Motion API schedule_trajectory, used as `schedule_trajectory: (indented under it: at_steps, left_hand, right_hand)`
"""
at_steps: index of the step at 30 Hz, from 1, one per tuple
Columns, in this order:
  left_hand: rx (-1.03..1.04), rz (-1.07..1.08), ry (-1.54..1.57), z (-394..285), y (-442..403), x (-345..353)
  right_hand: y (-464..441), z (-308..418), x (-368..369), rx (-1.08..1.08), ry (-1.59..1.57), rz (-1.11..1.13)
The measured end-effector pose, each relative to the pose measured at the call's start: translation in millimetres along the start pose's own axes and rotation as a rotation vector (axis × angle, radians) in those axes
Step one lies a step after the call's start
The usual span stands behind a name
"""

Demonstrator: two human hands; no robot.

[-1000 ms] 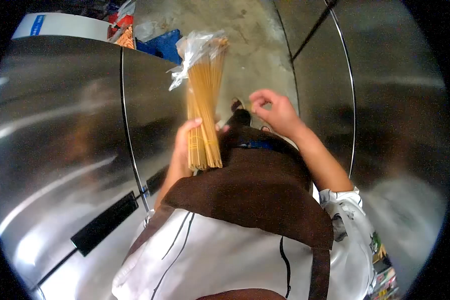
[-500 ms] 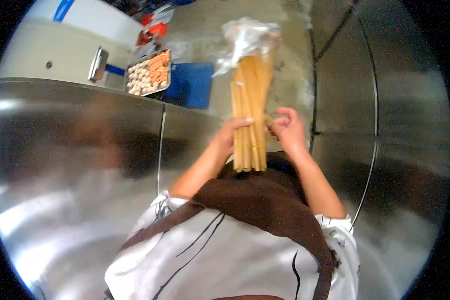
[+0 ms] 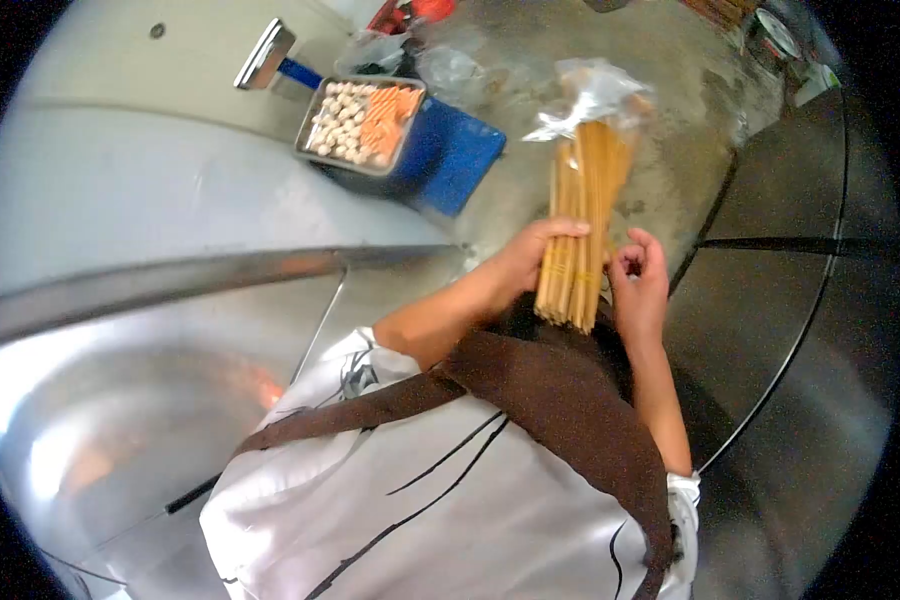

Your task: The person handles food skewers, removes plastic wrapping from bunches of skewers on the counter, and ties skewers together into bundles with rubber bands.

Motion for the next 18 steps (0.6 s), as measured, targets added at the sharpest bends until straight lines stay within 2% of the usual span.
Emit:
schedule_trajectory:
  at_steps: [2, 3, 5, 6, 8, 9, 11, 12, 13, 15, 16, 18]
  left_hand:
    - [-0.007, 0.029, 0.024, -10.1, -11.6, 0.1]
    - [-0.009, 0.034, 0.061, -2.3, -25.0, 14.6]
    - [0.041, -0.028, -0.003, 7.5, -24.1, 35.4]
    - [-0.019, -0.012, 0.003, -1.3, -47.9, 46.8]
    - [0.092, 0.011, -0.053, -7.2, -46.5, 45.4]
    - [0.071, 0.027, -0.065, -7.1, -41.5, 40.6]
    - [0.071, 0.102, 0.045, -5.0, -29.2, 31.3]
    - [0.038, 0.079, 0.029, -4.0, -21.0, 25.2]
    - [0.014, 0.077, 0.008, -9.6, -49.3, 43.3]
    - [0.019, 0.105, 0.020, -13.5, -50.9, 43.6]
    - [0.020, 0.121, 0.029, -13.6, -53.8, 38.4]
    - [-0.025, 0.167, -0.002, -18.3, -68.4, 31.8]
  right_hand:
    - [-19.0, 3.5, -6.6, -0.023, -0.055, 0.041]
    - [-29.4, -5.0, -30.8, -0.003, -0.031, -0.007]
    - [-27.7, -17.7, -47.1, 0.121, -0.206, 0.118]
    - [-50.5, -20.5, -64.0, 0.167, -0.193, 0.076]
    - [-39.0, -25.6, -60.7, 0.272, -0.615, 0.144]
    - [-31.4, -22.2, -58.0, 0.273, -0.621, 0.116]
    - [-14.3, -17.5, -47.3, 0.266, -0.831, 0.070]
    - [-7.2, -16.7, -39.0, 0.206, -0.748, 0.023]
    - [-36.3, -24.0, -54.4, 0.213, -0.768, -0.001]
    - [-37.2, -23.3, -57.4, 0.066, -0.354, -0.187]
    - [-34.0, -23.8, -52.9, 0.068, -0.361, -0.226]
    - [-34.2, -13.8, -47.3, 0.125, 0.031, -0.270]
Point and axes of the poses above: each hand's wrist, its own y-axis away from the middle knuckle, its own x-axis out of the palm, z = x × y, the point moved 6 cm from there along -y, towards the middle knuckle, and after that the axes turned 2 degrees about y, right-handed, at the moved point
